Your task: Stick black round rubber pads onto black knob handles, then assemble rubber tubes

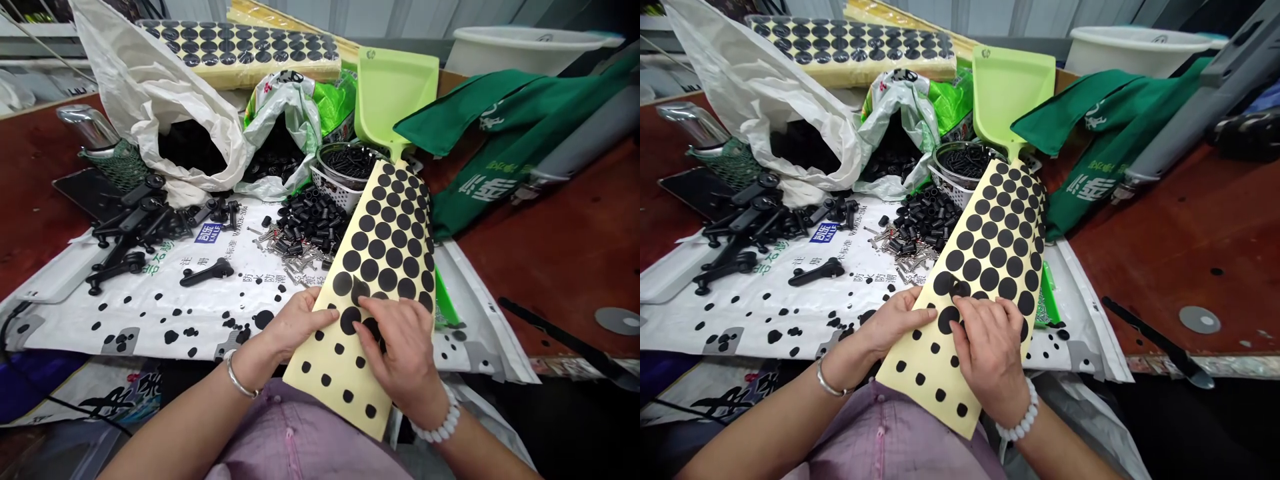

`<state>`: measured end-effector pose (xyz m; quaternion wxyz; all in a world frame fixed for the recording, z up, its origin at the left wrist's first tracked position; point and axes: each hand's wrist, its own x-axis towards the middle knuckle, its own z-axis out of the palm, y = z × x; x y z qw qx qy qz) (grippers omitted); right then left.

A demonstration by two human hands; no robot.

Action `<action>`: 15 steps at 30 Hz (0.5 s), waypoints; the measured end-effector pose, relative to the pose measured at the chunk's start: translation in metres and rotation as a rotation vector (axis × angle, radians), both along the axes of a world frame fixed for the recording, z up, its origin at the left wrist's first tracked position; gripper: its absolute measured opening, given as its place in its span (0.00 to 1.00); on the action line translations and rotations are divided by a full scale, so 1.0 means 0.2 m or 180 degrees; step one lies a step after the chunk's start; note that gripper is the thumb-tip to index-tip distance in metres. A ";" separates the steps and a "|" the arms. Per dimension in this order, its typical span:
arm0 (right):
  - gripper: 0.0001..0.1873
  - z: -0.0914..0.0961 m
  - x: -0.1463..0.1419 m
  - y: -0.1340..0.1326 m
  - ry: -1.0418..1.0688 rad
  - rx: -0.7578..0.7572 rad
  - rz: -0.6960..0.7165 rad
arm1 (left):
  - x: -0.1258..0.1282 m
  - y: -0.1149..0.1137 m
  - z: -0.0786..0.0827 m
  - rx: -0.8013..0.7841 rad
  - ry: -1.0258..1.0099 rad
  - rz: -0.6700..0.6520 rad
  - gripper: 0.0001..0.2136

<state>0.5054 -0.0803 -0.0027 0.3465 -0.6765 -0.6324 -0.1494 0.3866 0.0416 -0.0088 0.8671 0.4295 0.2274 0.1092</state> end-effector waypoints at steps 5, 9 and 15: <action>0.14 -0.01 -0.02 0.01 0.0072 -0.0058 0.0049 | 0.01 -0.02 0.03 0.0376 0.0072 0.0138 0.12; 0.13 0.00 0.00 0.02 0.0404 -0.0173 0.0112 | 0.01 -0.02 0.02 0.0404 0.0108 0.0109 0.13; 0.13 0.01 0.00 0.02 0.0461 -0.0165 0.0093 | 0.01 -0.02 0.00 0.0300 0.0154 0.0130 0.12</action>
